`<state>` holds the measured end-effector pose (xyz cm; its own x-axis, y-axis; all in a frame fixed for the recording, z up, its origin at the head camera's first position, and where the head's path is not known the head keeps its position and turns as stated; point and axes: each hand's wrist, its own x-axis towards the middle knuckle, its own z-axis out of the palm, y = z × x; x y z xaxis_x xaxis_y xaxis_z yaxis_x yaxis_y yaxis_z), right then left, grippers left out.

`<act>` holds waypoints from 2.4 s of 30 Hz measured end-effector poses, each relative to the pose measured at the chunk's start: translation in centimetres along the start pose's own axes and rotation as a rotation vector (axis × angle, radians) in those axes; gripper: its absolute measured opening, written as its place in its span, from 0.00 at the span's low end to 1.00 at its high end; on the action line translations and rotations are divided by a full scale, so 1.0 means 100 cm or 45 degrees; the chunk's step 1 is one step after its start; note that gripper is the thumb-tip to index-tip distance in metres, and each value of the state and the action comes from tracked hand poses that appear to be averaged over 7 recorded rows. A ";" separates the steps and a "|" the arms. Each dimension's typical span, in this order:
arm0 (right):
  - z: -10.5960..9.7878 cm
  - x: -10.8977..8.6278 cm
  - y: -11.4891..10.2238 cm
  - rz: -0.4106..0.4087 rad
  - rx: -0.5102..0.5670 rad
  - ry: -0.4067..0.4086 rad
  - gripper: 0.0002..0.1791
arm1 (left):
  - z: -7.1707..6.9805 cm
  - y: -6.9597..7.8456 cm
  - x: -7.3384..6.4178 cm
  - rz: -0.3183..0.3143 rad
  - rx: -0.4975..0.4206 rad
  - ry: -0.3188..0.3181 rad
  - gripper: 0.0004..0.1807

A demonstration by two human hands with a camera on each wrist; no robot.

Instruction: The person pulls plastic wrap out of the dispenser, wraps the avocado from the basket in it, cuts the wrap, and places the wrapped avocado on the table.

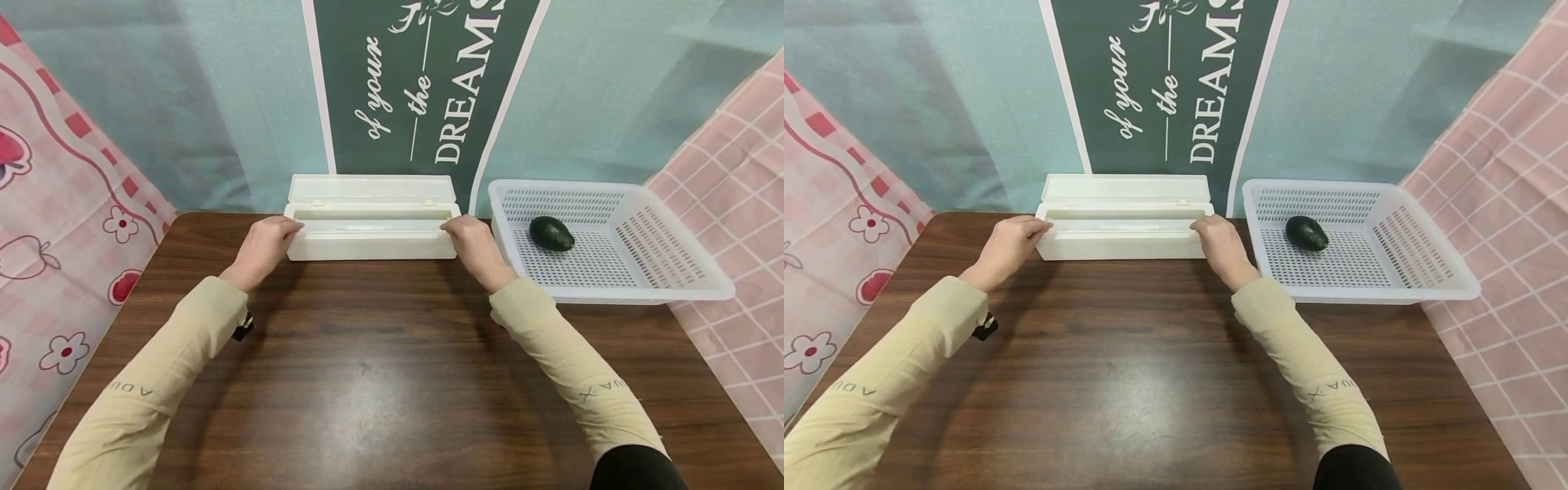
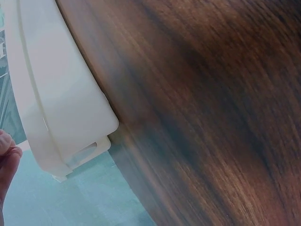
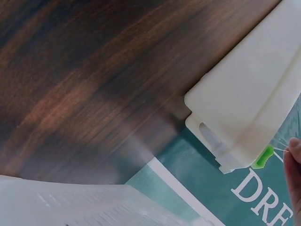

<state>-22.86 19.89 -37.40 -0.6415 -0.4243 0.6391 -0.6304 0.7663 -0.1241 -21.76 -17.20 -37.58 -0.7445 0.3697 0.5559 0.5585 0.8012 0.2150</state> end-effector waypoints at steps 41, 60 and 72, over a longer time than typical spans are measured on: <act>-0.011 0.018 0.001 0.025 0.004 0.000 0.11 | -0.015 -0.007 0.012 0.037 -0.027 0.011 0.08; -0.017 0.018 0.000 0.020 0.011 -0.015 0.11 | -0.019 -0.004 0.011 0.059 -0.018 -0.001 0.08; -0.019 0.019 0.000 0.005 0.024 -0.017 0.10 | -0.021 -0.003 0.009 0.056 -0.018 -0.002 0.09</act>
<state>-23.27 20.04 -34.81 -0.6496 -0.4277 0.6286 -0.6358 0.7589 -0.1407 -21.85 -18.04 -35.47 -0.7196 0.4053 0.5638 0.5958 0.7774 0.2017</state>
